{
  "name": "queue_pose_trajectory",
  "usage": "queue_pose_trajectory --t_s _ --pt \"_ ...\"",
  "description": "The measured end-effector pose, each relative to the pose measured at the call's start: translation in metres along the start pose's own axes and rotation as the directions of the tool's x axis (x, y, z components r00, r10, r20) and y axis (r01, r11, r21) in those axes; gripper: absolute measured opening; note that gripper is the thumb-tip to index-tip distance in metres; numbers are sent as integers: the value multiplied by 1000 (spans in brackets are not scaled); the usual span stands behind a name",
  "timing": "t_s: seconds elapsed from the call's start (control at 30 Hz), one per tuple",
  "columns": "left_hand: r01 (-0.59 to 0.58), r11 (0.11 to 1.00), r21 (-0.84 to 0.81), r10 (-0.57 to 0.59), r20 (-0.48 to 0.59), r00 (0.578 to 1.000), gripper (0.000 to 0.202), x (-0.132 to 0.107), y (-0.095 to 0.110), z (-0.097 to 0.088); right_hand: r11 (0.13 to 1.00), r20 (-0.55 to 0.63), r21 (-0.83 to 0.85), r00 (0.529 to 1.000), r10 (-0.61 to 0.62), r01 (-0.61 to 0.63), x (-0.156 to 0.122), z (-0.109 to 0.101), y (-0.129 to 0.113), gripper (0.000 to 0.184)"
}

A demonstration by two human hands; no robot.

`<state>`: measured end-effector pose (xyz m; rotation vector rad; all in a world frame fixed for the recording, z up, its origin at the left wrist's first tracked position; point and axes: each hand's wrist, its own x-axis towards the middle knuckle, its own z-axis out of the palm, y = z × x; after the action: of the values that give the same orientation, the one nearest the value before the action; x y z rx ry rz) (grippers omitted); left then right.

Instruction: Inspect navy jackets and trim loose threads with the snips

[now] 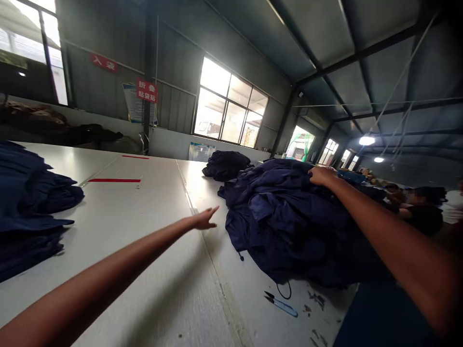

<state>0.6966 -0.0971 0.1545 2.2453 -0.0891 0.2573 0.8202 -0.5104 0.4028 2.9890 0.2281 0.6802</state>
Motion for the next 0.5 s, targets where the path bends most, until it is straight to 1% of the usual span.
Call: queue_pose_trajectory --t_s 0.03,0.07,0.13,0.17,0.23,0.3,0.37,0.4,0.43,0.47,0.5 --pt "28 1000 -6 -28 36 999 44 -13 -14 12 1000 -18 5 1000 -10 10 -3 1 1 37" --pt "55 998 -25 -53 61 997 48 -23 -25 21 1000 -52 12 998 -25 26 -7 -2 1 33" --pt "96 991 -89 -88 92 992 64 -35 -34 29 997 -159 29 985 -66 72 -13 -17 -3 24" --pt "120 984 -133 -107 99 989 75 -37 -33 30 994 -225 40 970 -91 103 -17 -26 -9 23" --pt "190 952 -240 -166 117 979 95 -38 -25 28 982 -351 64 925 -144 178 -25 -47 -30 28" --pt "287 889 -358 -239 171 956 98 -41 -12 26 962 -452 88 871 -194 260 -40 -68 -60 33" --pt "384 798 -464 -294 257 921 100 -55 -1 27 918 -544 167 810 -220 361 -70 -87 -91 34" --pt "423 751 -507 -309 295 904 103 -67 4 29 872 -595 243 775 -213 426 -92 -96 -104 35" --pt "450 710 -542 -318 324 891 106 -82 8 31 808 -634 330 749 -193 488 -118 -105 -114 34" --pt "464 677 -571 -323 337 885 104 -98 11 33 734 -657 410 734 -173 541 -148 -111 -120 33" --pt "466 652 -598 -324 335 885 97 -114 15 33 660 -662 478 731 -164 580 -179 -116 -121 30"
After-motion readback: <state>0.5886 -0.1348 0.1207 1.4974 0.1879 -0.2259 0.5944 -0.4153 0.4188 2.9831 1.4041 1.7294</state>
